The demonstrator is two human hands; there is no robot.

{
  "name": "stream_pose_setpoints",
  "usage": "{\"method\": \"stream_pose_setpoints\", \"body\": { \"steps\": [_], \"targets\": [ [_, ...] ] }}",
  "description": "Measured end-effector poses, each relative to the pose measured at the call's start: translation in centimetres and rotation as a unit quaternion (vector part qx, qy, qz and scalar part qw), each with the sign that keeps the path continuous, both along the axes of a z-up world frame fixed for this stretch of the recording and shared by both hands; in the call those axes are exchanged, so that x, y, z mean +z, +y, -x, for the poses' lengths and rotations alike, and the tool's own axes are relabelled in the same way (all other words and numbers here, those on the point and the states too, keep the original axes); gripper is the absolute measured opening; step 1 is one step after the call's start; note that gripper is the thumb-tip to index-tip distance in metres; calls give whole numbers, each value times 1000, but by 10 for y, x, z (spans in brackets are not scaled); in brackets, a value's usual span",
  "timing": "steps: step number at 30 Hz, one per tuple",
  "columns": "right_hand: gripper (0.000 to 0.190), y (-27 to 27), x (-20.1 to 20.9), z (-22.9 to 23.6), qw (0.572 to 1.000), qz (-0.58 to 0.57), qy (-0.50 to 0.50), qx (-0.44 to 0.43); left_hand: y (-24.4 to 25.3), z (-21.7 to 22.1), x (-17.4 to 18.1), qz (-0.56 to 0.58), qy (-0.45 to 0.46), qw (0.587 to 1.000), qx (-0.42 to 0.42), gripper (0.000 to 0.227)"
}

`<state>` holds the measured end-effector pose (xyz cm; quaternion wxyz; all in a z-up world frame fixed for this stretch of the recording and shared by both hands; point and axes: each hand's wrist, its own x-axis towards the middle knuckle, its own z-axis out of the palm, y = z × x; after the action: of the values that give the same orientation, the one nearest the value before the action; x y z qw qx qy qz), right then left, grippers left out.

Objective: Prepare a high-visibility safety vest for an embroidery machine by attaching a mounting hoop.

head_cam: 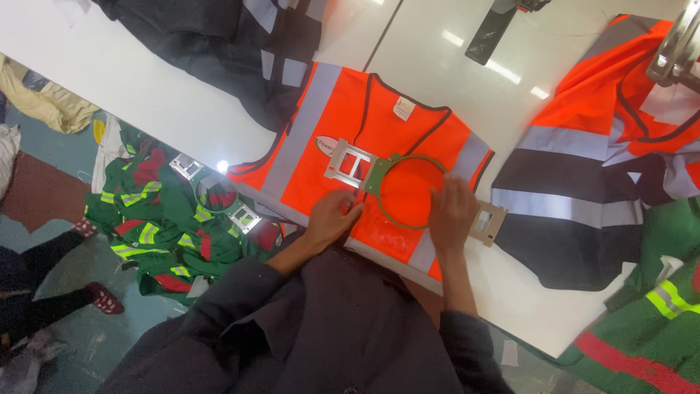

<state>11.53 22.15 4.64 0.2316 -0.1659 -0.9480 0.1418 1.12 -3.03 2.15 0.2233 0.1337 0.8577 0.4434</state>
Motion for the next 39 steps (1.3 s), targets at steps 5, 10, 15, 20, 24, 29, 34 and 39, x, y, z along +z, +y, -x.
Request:
{"method": "stream_pose_setpoints", "body": {
  "steps": [5, 10, 15, 20, 24, 29, 34, 39],
  "targets": [
    [51, -54, -35, -106, 1000, -9, -24, 11, -59, 5, -18, -35, 273, 932, -238, 48],
    [79, -68, -23, -139, 989, -9, -148, -22, -91, 19, -53, 105, 278, 839, -456, 64],
    [99, -71, -19, -138, 977, 2, -212, -17, -102, 32, -51, 232, 477, 692, -490, 73],
    [98, -71, -28, -141, 972, -4, -234, -34, -102, 46, -20, 115, 248, 885, -376, 91],
    [97, -75, -34, -149, 972, -1, -231, -33, -85, 42, -15, 89, 143, 967, -192, 90],
    [99, -77, -41, -154, 973, -14, -227, -28, -57, 67, -5, 95, 175, 972, -123, 85],
    [99, -77, -39, -149, 976, -15, -213, -34, -67, 98, -2, 183, 304, 915, -192, 82],
    [95, -64, -3, -132, 985, 17, -169, -15, -55, 161, -22, 40, 331, 922, -198, 73]
  ]
}}
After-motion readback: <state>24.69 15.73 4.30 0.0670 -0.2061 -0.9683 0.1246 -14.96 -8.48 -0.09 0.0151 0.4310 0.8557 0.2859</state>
